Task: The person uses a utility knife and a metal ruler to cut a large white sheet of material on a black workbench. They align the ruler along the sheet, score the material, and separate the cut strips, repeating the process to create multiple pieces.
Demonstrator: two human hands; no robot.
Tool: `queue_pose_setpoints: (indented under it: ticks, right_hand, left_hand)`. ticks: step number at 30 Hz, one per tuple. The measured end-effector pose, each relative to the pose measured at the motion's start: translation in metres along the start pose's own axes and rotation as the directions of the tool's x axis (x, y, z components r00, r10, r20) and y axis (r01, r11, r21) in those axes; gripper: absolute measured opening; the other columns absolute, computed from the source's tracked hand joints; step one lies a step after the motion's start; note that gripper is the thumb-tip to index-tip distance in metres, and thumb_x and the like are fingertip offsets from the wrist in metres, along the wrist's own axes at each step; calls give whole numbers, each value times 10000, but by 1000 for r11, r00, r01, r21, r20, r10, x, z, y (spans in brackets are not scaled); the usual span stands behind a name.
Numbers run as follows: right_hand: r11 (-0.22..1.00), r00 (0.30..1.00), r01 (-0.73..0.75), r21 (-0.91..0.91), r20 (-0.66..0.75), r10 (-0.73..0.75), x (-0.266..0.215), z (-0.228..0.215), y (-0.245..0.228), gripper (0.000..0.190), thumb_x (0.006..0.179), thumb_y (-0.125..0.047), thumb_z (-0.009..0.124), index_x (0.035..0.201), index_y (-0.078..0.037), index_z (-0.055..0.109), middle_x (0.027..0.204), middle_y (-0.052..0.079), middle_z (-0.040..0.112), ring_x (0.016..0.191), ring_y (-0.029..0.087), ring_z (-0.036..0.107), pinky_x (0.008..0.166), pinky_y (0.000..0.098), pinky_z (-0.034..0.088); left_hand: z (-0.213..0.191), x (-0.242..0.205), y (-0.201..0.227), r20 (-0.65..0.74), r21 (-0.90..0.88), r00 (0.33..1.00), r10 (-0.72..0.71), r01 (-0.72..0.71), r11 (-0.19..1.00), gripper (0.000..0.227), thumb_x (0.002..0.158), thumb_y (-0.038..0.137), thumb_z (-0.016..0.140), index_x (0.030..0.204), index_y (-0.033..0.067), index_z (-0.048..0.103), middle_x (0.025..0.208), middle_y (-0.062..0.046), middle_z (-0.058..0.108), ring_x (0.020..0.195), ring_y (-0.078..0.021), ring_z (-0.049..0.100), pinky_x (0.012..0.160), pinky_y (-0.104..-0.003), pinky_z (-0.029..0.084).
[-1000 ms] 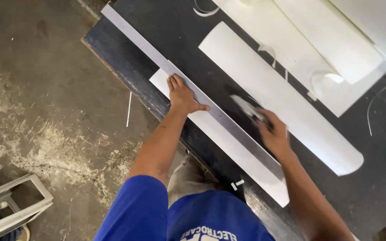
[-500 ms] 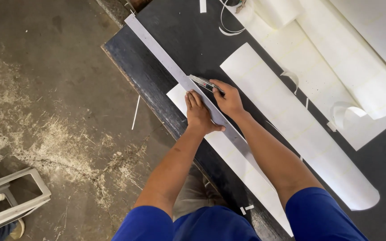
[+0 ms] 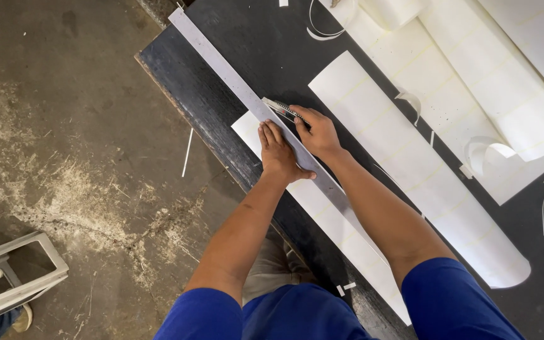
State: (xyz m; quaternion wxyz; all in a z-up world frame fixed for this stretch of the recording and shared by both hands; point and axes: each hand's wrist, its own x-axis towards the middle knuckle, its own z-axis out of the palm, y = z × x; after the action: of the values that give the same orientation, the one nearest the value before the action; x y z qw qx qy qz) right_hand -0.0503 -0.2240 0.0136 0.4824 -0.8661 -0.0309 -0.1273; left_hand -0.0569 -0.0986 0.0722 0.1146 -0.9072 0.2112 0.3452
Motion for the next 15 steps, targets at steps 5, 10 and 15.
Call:
queue_pose_setpoints:
  ticks: [5, 10, 15]
  right_hand:
    - [987, 995, 56, -153, 91, -42, 6, -3, -8, 285, 1013, -129, 567, 1265, -166, 695, 965, 133, 719, 853, 330, 716, 693, 408, 588]
    - [948, 974, 96, -304, 223, -27, 14, -11, -31, 302, 1031, -166, 515, 1299, -154, 654, 925, 154, 693, 784, 358, 714, 637, 448, 587]
    - [915, 955, 120, -386, 298, 0, 15, -11, -35, 341, 1025, -187, 474, 1334, -179, 617, 928, 157, 675, 746, 389, 709, 627, 473, 581]
  left_hand:
    - [4, 4, 1, 10, -9, 1000, -15, 15, 1000, 1573, 534, 978, 576, 1518, -159, 114, 1592, -369, 21, 1498, -509, -1, 1211, -570, -81]
    - [1, 1, 1, 10, -43, 1000, -22, 22, 999, 1584, 524, 974, 591, 1525, -149, 96, 1599, -359, 14, 1506, -491, 3, 1216, -560, -72]
    - [-3, -4, 2, 15, -40, 999, -31, 32, 999, 1599, 519, 984, 589, 1530, -142, 71, 1607, -347, 11, 1514, -472, -1, 1217, -551, -80]
